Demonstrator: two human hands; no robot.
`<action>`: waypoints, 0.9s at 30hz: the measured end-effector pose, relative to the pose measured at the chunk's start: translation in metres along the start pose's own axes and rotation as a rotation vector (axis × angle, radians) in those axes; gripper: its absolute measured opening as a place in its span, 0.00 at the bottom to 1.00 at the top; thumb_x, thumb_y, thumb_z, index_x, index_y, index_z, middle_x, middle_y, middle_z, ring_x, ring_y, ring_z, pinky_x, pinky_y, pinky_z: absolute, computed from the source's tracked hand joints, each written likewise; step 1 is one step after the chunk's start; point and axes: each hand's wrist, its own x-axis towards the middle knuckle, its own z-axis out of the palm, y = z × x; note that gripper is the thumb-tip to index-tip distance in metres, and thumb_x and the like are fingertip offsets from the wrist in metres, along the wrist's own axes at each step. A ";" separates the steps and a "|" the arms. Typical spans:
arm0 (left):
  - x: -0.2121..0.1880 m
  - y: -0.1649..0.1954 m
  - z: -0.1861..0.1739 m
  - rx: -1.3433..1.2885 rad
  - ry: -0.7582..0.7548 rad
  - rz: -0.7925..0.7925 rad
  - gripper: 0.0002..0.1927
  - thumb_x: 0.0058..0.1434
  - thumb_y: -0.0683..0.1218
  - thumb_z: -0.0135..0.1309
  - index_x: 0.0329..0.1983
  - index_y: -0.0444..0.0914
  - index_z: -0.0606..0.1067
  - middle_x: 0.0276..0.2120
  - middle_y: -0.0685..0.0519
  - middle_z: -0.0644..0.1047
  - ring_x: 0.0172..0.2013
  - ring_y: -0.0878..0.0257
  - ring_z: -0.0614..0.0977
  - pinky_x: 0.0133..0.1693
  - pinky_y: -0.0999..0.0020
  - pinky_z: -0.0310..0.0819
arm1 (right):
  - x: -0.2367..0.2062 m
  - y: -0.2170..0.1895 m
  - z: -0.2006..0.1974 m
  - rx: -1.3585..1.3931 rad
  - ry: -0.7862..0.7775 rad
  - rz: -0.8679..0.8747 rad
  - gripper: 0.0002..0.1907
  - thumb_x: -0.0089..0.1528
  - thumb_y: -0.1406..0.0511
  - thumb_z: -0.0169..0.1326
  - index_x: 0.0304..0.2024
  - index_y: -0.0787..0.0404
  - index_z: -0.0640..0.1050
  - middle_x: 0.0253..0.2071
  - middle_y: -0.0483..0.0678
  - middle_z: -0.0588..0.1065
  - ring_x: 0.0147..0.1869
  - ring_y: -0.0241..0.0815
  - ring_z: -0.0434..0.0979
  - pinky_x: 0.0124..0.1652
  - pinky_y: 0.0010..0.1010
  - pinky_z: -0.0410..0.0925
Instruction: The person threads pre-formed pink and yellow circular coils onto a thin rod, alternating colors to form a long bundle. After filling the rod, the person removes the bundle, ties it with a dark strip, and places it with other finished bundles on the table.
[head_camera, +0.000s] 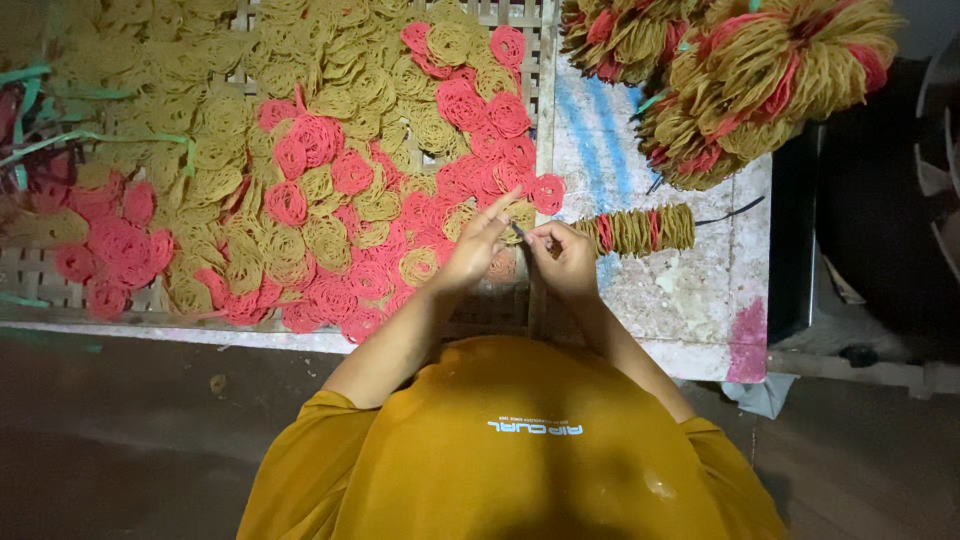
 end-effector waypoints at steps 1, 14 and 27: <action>0.000 0.001 0.002 -0.063 -0.043 0.036 0.26 0.75 0.47 0.35 0.76 0.45 0.58 0.66 0.57 0.68 0.62 0.69 0.70 0.59 0.70 0.65 | 0.000 -0.001 -0.001 -0.002 0.009 0.008 0.05 0.62 0.69 0.62 0.35 0.66 0.81 0.27 0.49 0.79 0.30 0.35 0.77 0.34 0.26 0.69; 0.013 -0.041 0.007 -0.162 -0.234 0.341 0.25 0.78 0.47 0.32 0.70 0.28 0.66 0.67 0.41 0.72 0.68 0.57 0.72 0.70 0.64 0.61 | -0.002 -0.015 0.000 -0.025 0.096 0.013 0.03 0.61 0.71 0.62 0.32 0.66 0.81 0.26 0.48 0.79 0.28 0.35 0.76 0.32 0.27 0.68; -0.014 0.015 0.041 0.515 0.106 0.235 0.18 0.71 0.39 0.47 0.61 0.33 0.78 0.43 0.43 0.82 0.35 0.66 0.76 0.38 0.70 0.72 | -0.010 0.011 -0.013 0.125 0.142 -0.003 0.03 0.66 0.74 0.58 0.39 0.66 0.76 0.34 0.44 0.74 0.38 0.29 0.70 0.39 0.23 0.66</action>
